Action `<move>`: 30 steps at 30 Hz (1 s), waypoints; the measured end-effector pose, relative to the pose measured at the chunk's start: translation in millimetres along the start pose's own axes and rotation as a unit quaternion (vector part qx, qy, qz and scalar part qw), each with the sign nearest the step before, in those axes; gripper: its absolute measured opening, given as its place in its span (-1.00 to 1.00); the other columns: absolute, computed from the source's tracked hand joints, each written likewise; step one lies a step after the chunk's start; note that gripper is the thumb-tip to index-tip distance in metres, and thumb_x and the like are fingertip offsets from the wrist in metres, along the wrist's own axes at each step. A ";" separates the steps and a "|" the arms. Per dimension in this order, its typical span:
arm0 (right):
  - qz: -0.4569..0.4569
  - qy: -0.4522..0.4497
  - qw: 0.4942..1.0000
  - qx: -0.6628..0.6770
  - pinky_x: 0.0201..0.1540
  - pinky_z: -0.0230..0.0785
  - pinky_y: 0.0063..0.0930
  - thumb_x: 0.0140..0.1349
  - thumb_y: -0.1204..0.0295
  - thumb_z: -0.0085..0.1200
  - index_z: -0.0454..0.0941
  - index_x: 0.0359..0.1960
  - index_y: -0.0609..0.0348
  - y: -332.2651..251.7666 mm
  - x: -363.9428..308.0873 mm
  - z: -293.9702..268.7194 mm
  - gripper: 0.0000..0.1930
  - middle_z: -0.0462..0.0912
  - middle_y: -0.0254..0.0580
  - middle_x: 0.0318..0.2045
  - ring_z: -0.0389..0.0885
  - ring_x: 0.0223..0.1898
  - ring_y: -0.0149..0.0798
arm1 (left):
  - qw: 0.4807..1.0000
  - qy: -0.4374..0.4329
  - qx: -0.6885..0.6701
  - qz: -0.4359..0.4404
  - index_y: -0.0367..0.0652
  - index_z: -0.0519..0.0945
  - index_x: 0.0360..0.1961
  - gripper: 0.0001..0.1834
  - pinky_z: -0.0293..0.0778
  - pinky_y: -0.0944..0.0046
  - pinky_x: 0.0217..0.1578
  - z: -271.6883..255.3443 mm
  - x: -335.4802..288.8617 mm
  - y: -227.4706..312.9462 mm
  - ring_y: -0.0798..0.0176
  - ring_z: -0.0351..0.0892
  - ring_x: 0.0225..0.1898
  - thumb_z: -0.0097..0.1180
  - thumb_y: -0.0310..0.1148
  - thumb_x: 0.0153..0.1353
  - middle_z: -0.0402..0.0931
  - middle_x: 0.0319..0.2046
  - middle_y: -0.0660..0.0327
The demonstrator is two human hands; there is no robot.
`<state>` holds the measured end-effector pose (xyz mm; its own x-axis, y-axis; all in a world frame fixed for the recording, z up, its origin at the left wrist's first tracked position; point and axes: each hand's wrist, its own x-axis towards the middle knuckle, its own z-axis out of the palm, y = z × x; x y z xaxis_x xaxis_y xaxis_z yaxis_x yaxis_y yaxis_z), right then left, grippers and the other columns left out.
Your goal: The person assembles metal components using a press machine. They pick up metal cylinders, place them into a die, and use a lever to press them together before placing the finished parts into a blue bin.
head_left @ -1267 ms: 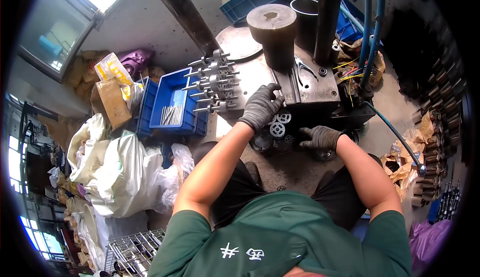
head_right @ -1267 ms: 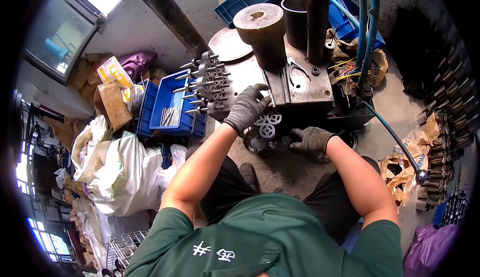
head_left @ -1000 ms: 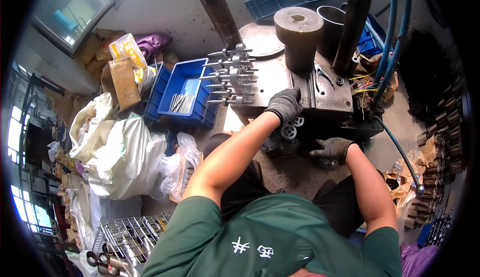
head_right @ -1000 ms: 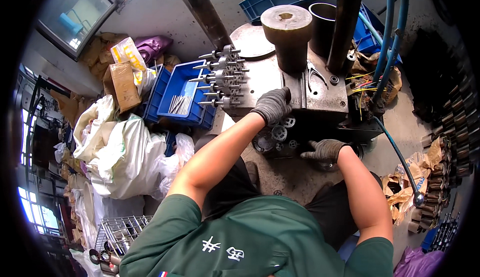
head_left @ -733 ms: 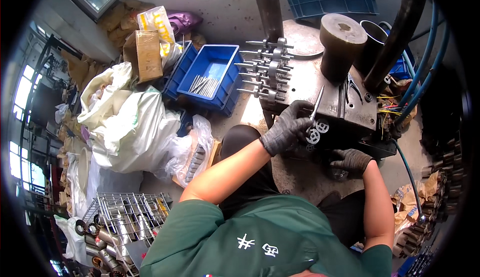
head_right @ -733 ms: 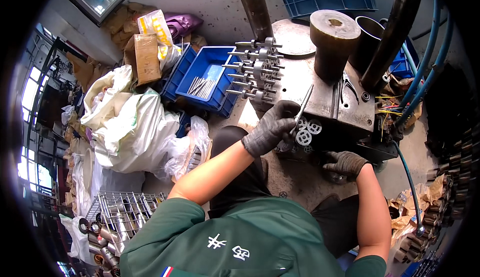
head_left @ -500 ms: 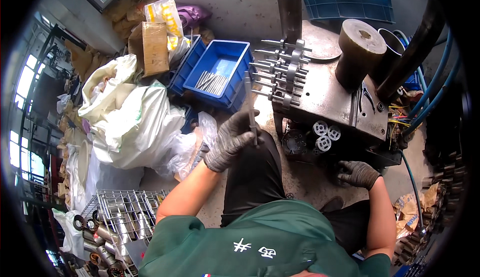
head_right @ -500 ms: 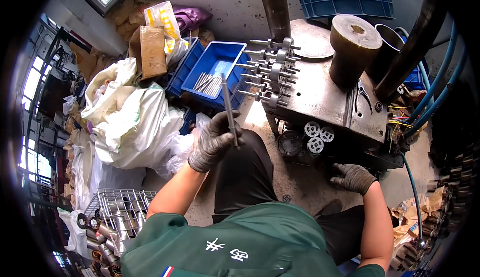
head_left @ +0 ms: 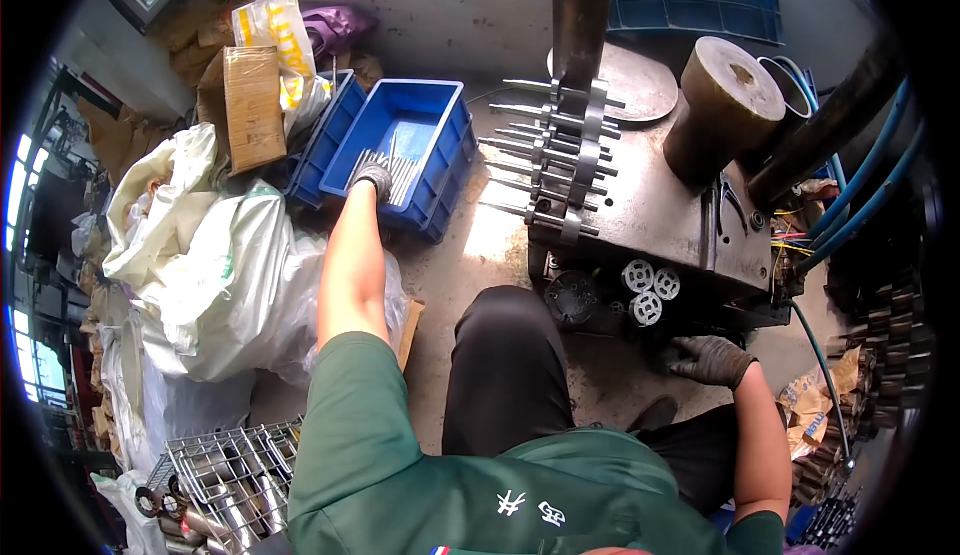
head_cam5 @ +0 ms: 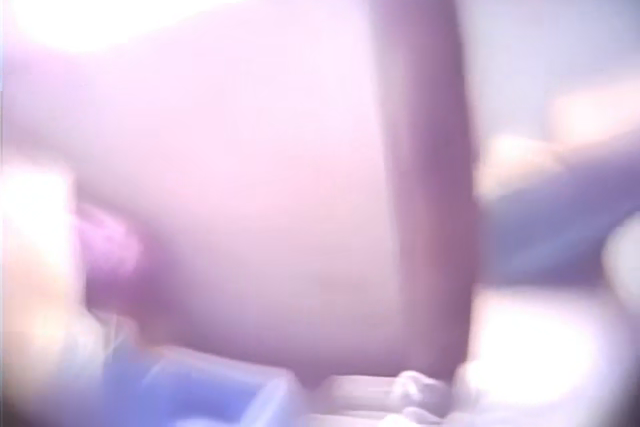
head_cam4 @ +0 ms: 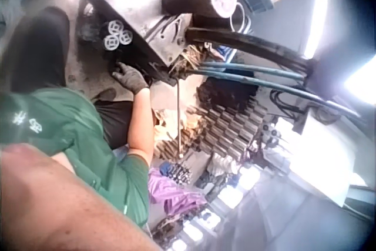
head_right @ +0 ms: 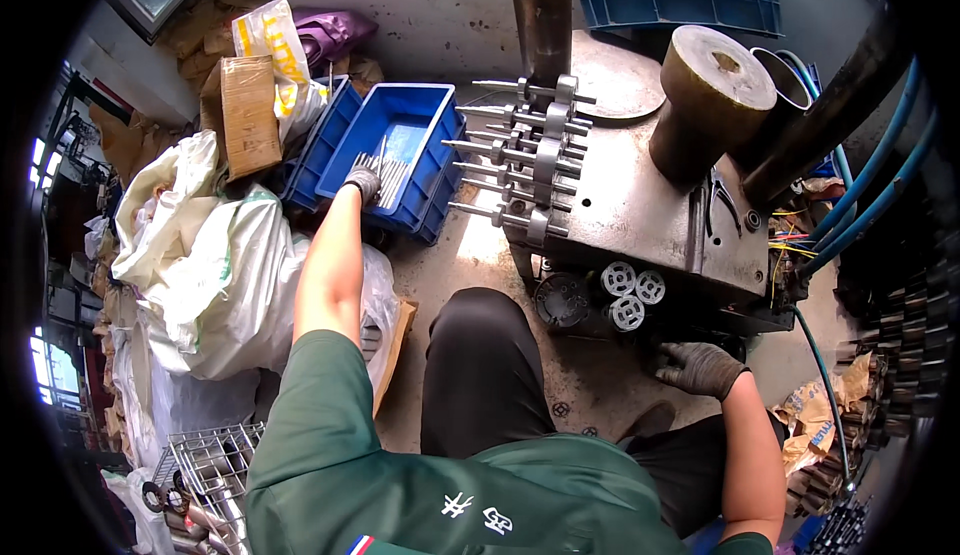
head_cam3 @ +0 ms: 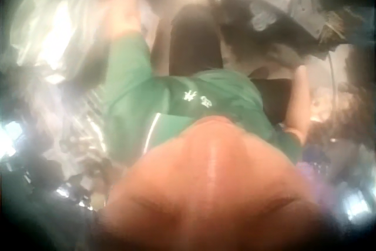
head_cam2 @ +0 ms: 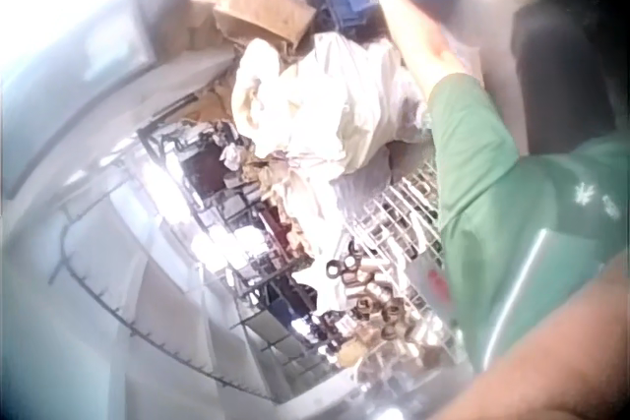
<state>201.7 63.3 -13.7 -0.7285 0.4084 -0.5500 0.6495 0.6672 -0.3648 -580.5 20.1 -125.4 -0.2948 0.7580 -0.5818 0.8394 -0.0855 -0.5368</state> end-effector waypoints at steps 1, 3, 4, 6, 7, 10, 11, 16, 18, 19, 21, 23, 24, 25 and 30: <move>0.028 -0.016 0.999 0.000 0.15 0.48 -0.03 0.27 -0.12 0.15 0.52 0.27 0.14 2.0 -3.0 2.6 -0.31 0.69 0.15 0.02 0.65 0.05 0.18 | 1.000 0.002 -0.008 0.025 0.00 0.82 -0.18 -0.68 0.61 0.06 0.02 -12.4 16.3 15.1 0.05 0.74 -0.04 0.31 -0.03 0.23 0.77 -0.13 0.12; 0.054 -0.054 0.997 0.011 0.14 0.48 -0.02 0.28 -0.12 0.15 0.53 0.26 0.11 1.8 1.6 3.8 -0.33 0.69 0.15 0.01 0.65 0.05 0.19 | 0.998 -0.009 0.003 0.063 -0.02 0.82 -0.15 -0.70 0.62 0.06 -0.03 -4.1 33.3 18.2 0.04 0.75 -0.06 0.24 -0.08 0.28 0.77 -0.12 0.13; 0.055 -0.050 0.997 0.003 0.15 0.48 -0.01 0.28 -0.12 0.14 0.53 0.25 0.13 2.0 3.2 5.9 -0.32 0.69 0.16 0.01 0.65 0.05 0.19 | 0.996 -0.018 0.018 0.084 -0.04 0.81 -0.14 -0.71 0.63 0.06 -0.06 5.8 40.3 16.8 0.05 0.75 -0.06 0.18 -0.14 0.33 0.77 -0.10 0.13; 0.061 -0.085 0.995 -0.005 0.16 0.47 -0.01 0.27 -0.12 0.13 0.52 0.26 0.15 -1.2 6.8 2.2 -0.31 0.69 0.18 0.01 0.65 0.06 0.19 | 0.994 -0.030 0.011 0.101 -0.06 0.80 -0.11 -0.69 0.61 0.07 -0.02 20.0 55.4 21.4 0.03 0.73 -0.03 0.17 -0.13 0.34 0.76 -0.08 0.11; 0.064 -0.085 0.994 0.000 0.16 0.47 -0.01 0.27 -0.12 0.13 0.52 0.27 0.17 3.4 7.0 6.5 -0.29 0.69 0.19 0.01 0.65 0.06 0.19 | 0.995 -0.036 -0.012 0.088 -0.06 0.80 -0.10 -0.68 0.60 0.07 0.01 26.5 62.5 24.8 0.03 0.73 -0.02 0.16 -0.13 0.34 0.76 -0.07 0.10; 0.073 -0.099 0.992 -0.004 0.18 0.47 -0.03 0.25 -0.10 0.14 0.51 0.27 0.20 3.6 11.1 3.7 -0.28 0.68 0.22 0.03 0.65 0.07 0.19 | 0.988 -0.044 -0.146 0.002 -0.09 0.79 -0.06 -0.65 0.57 0.08 0.07 47.3 71.8 26.0 0.00 0.70 0.02 0.14 -0.11 0.35 0.74 -0.04 0.06; 0.075 -0.104 0.992 -0.004 0.18 0.47 -0.03 0.25 -0.11 0.14 0.51 0.27 0.20 4.9 13.0 4.3 -0.28 0.67 0.22 0.04 0.65 0.07 0.19 | 0.981 -0.035 -0.190 -0.024 -0.10 0.78 -0.05 -0.63 0.56 0.09 0.09 49.7 71.4 22.1 0.00 0.70 0.04 0.13 -0.11 0.35 0.74 -0.03 0.05; 0.033 -0.091 0.995 -0.008 0.19 0.47 -0.02 0.27 -0.11 0.12 0.52 0.25 0.17 5.1 35.3 3.9 -0.31 0.66 0.19 0.07 0.64 0.09 0.17 | 0.919 0.069 -0.371 -0.115 -0.13 0.76 0.02 -0.58 0.51 0.10 0.19 78.2 32.3 -3.9 -0.04 0.66 0.11 0.09 -0.08 0.36 0.72 0.01 0.00; 0.068 -0.077 0.995 -0.019 0.16 0.49 -0.02 0.25 -0.04 0.18 0.52 0.24 0.16 2.2 28.6 5.8 -0.35 0.67 0.16 0.03 0.65 0.07 0.15 | 0.855 0.198 -0.447 -0.171 -0.06 0.74 0.05 -0.61 0.51 0.11 0.17 52.8 10.9 17.7 0.00 0.68 0.09 0.22 -0.19 0.24 0.71 0.00 -0.02; 0.033 -0.063 0.997 0.012 0.12 0.50 -0.03 0.24 0.01 0.22 0.51 0.24 0.15 9.4 25.5 12.0 -0.37 0.68 0.14 0.00 0.66 0.05 0.14 | 0.835 0.233 -0.469 -0.168 -0.08 0.75 0.01 -0.65 0.52 0.10 0.15 51.7 -7.4 21.3 -0.02 0.68 0.07 0.22 -0.20 0.26 0.71 -0.02 -0.02; 0.006 -0.048 0.998 0.050 0.05 0.54 -0.05 0.22 0.09 0.27 0.51 0.23 0.15 0.3 29.0 10.0 -0.39 0.70 0.10 -0.05 0.68 0.00 0.13 | 0.790 0.299 -0.509 -0.167 -0.11 0.76 -0.06 -0.70 0.54 0.09 0.11 62.7 -56.5 24.8 -0.06 0.68 0.01 0.22 -0.21 0.29 0.72 -0.07 -0.03; 0.007 -0.005 0.999 0.053 -0.01 0.56 -0.06 0.23 0.14 0.28 0.50 0.22 0.16 -2.6 19.4 16.4 -0.42 0.71 0.07 -0.10 0.69 -0.07 0.12 | 0.704 0.222 -0.661 -0.139 -0.17 0.74 -0.07 -0.74 0.60 0.17 -0.10 62.2 -108.5 39.0 0.08 0.72 -0.18 0.21 -0.26 0.34 0.73 -0.21 0.04; -0.022 0.026 0.998 0.046 -0.02 0.56 -0.06 0.24 0.15 0.27 0.50 0.23 0.16 1.6 21.7 21.9 -0.43 0.71 0.07 -0.11 0.70 -0.10 0.12 | 0.652 0.158 -0.730 -0.132 -0.19 0.73 -0.07 -0.75 0.61 0.21 -0.22 79.3 -143.5 46.3 0.17 0.71 -0.27 0.20 -0.28 0.36 0.72 -0.27 0.09; -0.029 0.015 0.997 0.076 -0.03 0.57 -0.08 0.25 0.17 0.28 0.50 0.24 0.18 -1.3 24.8 20.8 -0.43 0.71 0.09 -0.12 0.70 -0.13 0.10 | 0.535 0.074 -0.831 -0.133 -0.21 0.71 -0.08 -0.75 0.59 0.29 -0.39 96.0 -177.2 60.0 0.31 0.63 -0.42 0.23 -0.27 0.36 0.67 -0.35 0.18; -0.011 -0.015 0.996 0.082 -0.04 0.57 -0.11 0.24 0.17 0.30 0.49 0.25 0.22 -12.4 33.4 11.0 -0.39 0.71 0.11 -0.09 0.71 -0.14 0.07 | 0.540 -0.197 -0.798 -0.183 -0.23 0.71 -0.18 -0.77 0.66 0.22 -0.44 225.1 -274.9 133.0 0.20 0.71 -0.49 0.20 -0.28 0.35 0.69 -0.42 0.11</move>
<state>171.7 61.8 -35.8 -0.7371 0.3744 -0.5625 0.6627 0.5632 -0.4935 -490.6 -345.2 -174.5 -0.3849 0.3130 -0.8683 -0.0753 0.9270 0.3675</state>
